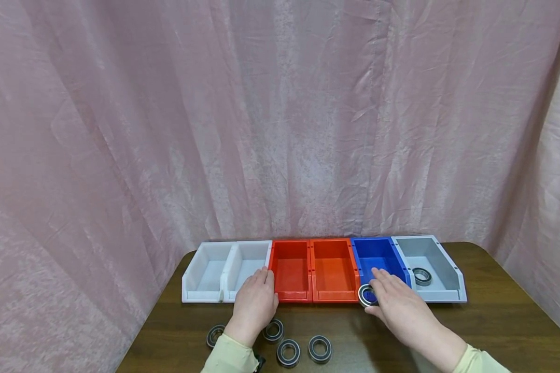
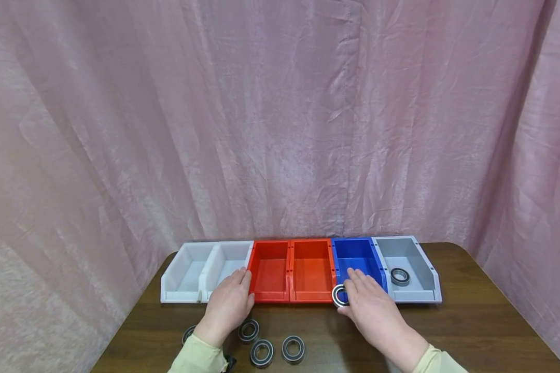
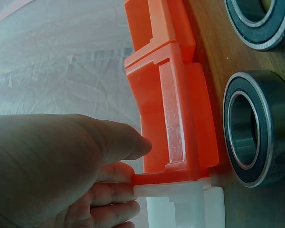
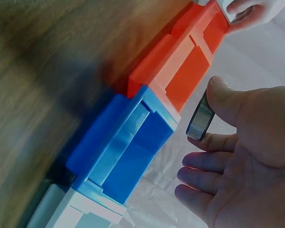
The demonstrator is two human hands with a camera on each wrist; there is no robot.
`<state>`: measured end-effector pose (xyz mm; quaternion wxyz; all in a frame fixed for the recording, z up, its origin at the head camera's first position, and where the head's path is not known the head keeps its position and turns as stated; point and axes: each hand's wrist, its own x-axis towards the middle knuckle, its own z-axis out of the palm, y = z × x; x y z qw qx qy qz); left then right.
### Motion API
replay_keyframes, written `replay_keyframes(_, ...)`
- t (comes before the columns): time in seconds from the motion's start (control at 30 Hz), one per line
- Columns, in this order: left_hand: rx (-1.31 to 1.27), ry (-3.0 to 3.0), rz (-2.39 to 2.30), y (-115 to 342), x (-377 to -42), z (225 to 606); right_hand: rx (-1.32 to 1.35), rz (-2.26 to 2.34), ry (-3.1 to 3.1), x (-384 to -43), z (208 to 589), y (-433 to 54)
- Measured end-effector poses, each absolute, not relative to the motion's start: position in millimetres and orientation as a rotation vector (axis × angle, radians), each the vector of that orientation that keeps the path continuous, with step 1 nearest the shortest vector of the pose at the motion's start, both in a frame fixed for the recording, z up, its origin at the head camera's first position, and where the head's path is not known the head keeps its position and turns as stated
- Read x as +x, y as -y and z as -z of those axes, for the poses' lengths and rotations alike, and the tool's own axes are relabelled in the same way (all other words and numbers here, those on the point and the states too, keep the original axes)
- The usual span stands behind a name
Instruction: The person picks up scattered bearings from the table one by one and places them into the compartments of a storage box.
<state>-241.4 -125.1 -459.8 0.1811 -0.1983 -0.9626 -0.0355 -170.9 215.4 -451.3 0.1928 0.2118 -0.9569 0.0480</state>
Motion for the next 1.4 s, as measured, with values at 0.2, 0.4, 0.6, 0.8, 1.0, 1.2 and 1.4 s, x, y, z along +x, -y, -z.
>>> replay_keyframes(0.2, -0.563, 2.708, 0.102, 126, -242, 461, 0.58, -0.124, 2.654, -175, 450, -220)
replay_keyframes(0.4, -0.564, 2.718, 0.102, 126, -242, 461, 0.546, -0.148, 2.66, -180, 448, -225)
replay_keyframes(0.6, -0.567, 2.722, 0.095, 126, -243, 462, 0.498, -0.157, 2.719, -186, 443, -229)
replay_keyframes(0.8, -0.565, 2.718, 0.092, 126, -242, 461, 0.484, -0.169, 2.714, -192, 440, -234)
replay_keyframes(1.0, -0.567, 2.717, 0.09, 126, -242, 461, 0.473, -0.162, 2.691, -198, 440, -238)
replay_keyframes(1.2, -0.57, 2.717, 0.092, 126, -243, 460, 0.448, -0.168, 2.698, -205, 440, -239)
replay_keyframes(1.4, -0.568, 2.721, 0.093, 126, -243, 460, 0.427, -0.164, 2.694, -214, 441, -242)
